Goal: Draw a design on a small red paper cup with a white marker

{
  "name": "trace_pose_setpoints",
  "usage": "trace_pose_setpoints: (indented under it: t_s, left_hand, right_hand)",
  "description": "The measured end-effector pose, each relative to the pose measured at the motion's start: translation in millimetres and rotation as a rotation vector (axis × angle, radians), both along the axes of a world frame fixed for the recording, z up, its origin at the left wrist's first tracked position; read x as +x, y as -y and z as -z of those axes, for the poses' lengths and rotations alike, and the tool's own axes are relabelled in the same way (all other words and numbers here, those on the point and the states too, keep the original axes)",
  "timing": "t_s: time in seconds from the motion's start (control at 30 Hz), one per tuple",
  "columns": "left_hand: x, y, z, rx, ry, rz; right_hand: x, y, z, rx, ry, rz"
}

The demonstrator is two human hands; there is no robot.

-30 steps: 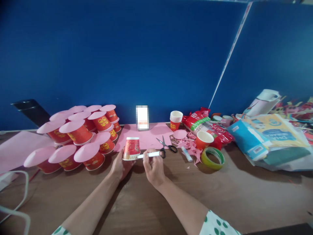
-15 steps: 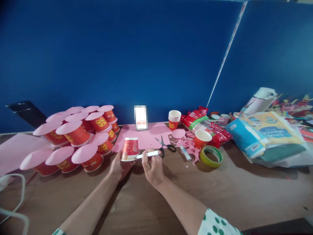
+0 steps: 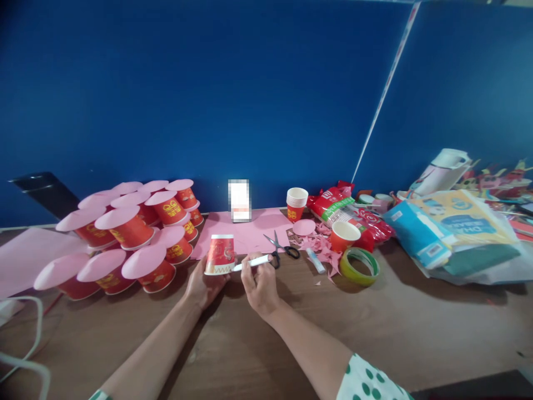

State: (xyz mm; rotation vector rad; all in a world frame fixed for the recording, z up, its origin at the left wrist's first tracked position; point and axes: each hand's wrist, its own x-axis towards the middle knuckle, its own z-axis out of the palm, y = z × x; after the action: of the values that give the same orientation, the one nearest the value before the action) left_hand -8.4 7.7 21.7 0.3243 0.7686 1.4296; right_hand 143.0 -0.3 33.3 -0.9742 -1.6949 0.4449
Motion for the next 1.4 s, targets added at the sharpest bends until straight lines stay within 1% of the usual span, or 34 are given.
trace_pose_setpoints:
  t_s: [0.13, 0.23, 0.33, 0.43, 0.53, 0.6, 0.73, 0.9, 1.03, 1.13, 1.23, 1.4]
  left_hand:
    - [1, 0, -2.0, -0.028, 0.015, -0.009]
    - [1, 1, -4.3, -0.032, 0.085, -0.038]
    - [1, 3, -7.4, 0.018, 0.124, -0.006]
    - [-1, 5, -8.8, 0.085, 0.118, 0.028]
    - [-2, 4, -7.8, 0.085, 0.104, 0.055]
    - [-2, 3, -6.7, 0.074, 0.105, 0.05]
    - [-1, 1, -4.8, 0.069, 0.118, -0.028]
    - [-2, -1, -2.2, 0.083, 0.1, -0.037]
    - [0, -1, -2.1, 0.086, -0.001, -0.032]
    - [2, 0, -1.8, 0.12, -0.053, -0.03]
    - [4, -1, -0.6, 0.142, -0.061, -0.046]
    - [3, 0, 1.4, 0.116, -0.045, -0.058]
  right_hand:
    - [1, 1, 1.0, -0.018, -0.041, -0.019]
    - [1, 3, 5.3, -0.042, -0.144, -0.031]
    - [-1, 5, 8.9, -0.034, -0.205, -0.084]
    - [-3, 5, 9.7, 0.045, -0.138, -0.128]
    - [-5, 2, 9.4, 0.122, -0.031, -0.131]
    - [-6, 1, 9.2, 0.123, 0.003, -0.136]
    - [-6, 2, 8.2, 0.09, 0.008, -0.161]
    - [-6, 3, 9.3, 0.071, 0.025, -0.17]
    - [-5, 2, 12.3, 0.1, 0.041, -0.157]
    - [-6, 3, 12.7, 0.117, 0.045, -0.156]
    - [-6, 4, 11.3, 0.126, 0.046, -0.152]
    - [-8, 5, 8.8, 0.146, 0.035, -0.145]
